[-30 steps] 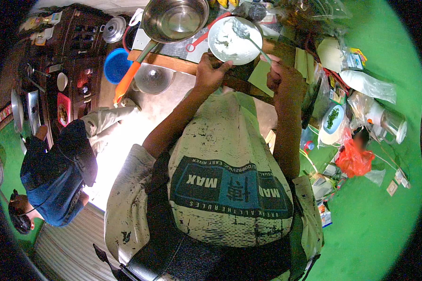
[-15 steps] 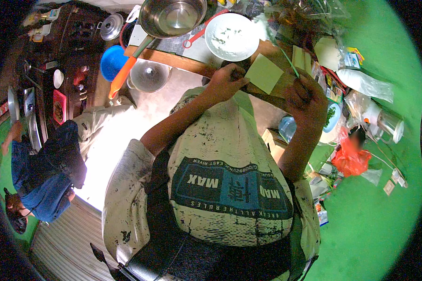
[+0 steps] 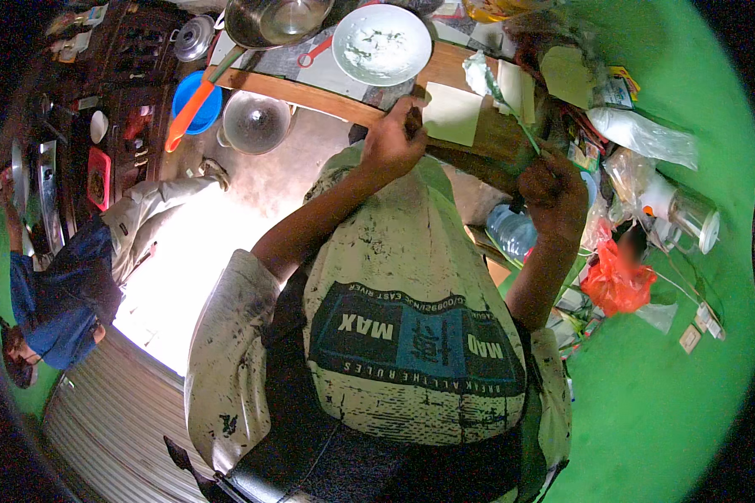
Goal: The person spreads a white paste onto small rectangular sheets using a spoon, then folds each sheet over the filling. The process is repeated for multiple sheets on a cluttered wooden table.
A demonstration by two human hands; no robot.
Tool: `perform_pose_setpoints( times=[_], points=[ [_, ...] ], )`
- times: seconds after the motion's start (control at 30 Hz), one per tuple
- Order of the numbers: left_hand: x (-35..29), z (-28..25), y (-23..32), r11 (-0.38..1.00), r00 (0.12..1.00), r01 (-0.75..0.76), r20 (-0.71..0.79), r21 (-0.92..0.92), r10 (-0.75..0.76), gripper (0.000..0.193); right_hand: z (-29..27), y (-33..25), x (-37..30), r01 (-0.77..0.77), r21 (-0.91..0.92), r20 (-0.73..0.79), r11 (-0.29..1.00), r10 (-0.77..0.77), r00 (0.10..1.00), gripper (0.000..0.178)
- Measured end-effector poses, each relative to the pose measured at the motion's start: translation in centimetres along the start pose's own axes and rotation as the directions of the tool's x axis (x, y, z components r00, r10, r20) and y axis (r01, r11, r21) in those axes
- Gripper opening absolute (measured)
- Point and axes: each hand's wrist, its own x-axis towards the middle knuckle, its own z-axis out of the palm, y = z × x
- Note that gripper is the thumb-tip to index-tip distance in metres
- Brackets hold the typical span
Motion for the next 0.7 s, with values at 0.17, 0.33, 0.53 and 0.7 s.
perform_pose_setpoints(
  times=[0.17, 0.33, 0.53, 0.7],
  points=[
    [0.3, -1.8, 3.0, 0.922, 0.984, -0.056, 0.179, 0.382, -0.014, 0.062, -3.2, -0.1, 0.3, 0.247, -0.474, 0.281, 0.845, -0.12, 0.952, 0.034],
    [0.3, -2.2, 1.9, 0.938, 0.978, -0.131, 0.195, 0.322, 0.069, 0.066, -3.8, 0.4, 1.0, -0.022, -0.414, 0.196, 0.91, 0.113, 0.974, 0.033],
    [-0.4, -1.8, -0.4, 0.924, 0.981, -0.195, 0.077, 0.33, 0.179, 0.069, -5.5, 3.9, 3.1, -0.063, -0.402, 0.246, 0.914, 0.174, 0.954, 0.032],
    [-0.6, -1.7, -0.1, 0.949, 0.983, -0.178, 0.081, 0.261, 0.162, 0.071, -6.8, 6.0, 5.0, -0.025, -0.382, 0.369, 0.924, 0.177, 0.912, 0.033]
  ],
)
